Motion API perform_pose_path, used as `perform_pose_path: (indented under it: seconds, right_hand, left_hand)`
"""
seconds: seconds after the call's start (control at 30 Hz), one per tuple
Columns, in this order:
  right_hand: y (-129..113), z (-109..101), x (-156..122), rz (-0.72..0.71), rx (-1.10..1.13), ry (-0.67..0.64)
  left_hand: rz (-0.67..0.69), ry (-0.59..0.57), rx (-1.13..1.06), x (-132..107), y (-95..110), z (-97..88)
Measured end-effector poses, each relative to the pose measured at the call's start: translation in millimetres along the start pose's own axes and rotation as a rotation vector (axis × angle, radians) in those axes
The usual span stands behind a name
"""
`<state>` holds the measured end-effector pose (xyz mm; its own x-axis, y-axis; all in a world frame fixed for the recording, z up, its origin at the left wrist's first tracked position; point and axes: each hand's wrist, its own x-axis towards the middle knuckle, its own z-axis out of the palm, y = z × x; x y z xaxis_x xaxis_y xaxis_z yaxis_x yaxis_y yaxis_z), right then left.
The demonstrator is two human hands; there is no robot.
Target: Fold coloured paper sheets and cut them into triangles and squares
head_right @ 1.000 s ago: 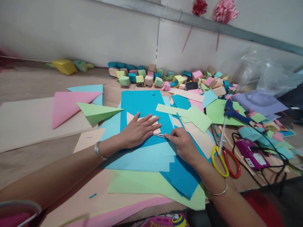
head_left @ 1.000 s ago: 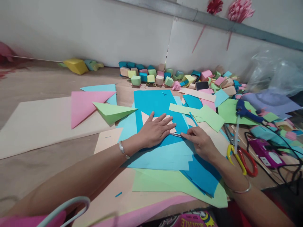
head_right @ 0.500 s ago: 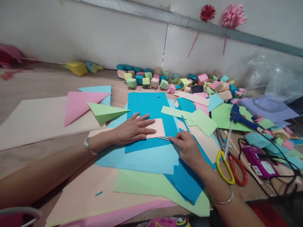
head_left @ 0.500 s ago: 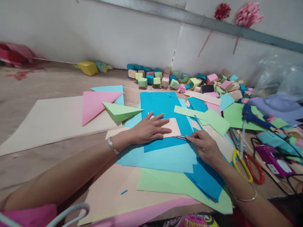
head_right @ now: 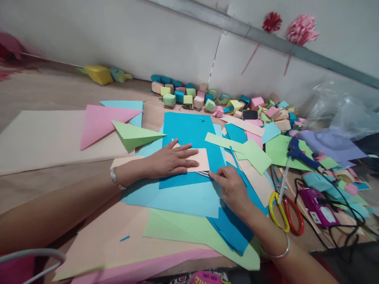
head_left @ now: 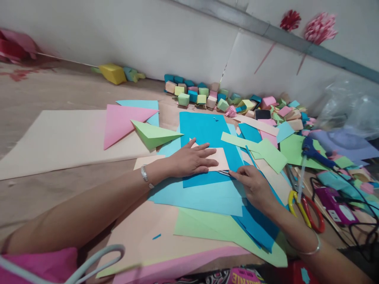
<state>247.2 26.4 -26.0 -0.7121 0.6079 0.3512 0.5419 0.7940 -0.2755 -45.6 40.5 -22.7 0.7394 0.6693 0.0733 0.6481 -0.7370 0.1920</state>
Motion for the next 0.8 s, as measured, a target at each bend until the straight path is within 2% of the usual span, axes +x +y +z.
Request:
perform_pose_path:
  seconds: [0.23, 0.37, 0.47, 0.63, 0.8]
  right_hand:
    - [-9.8, -10.7, -12.7, 0.056, -0.038, -0.007]
    - [-19.2, -17.2, -11.7, 0.104, -0.057, -0.060]
    - [-13.5, -20.7, -3.0, 0.094, -0.049, -0.077]
    - [3.0, -20.7, 9.2, 0.023, -0.054, -0.031]
    - [4.9, -24.8, 8.5, 0.037, -0.031, -0.086]
  left_hand:
    - [0.007, 0.011, -0.009, -1.0, -0.6, 0.6]
    - [0.005, 0.010, -0.009, -0.7, 0.2, -0.8]
    - [0.007, 0.009, -0.012, -0.1, 0.3, -1.7]
    - [0.003, 0.037, -0.013, -0.5, -0.5, 1.0]
    - [-0.100, 0.088, -0.028, -0.5, 1.9, 4.1]
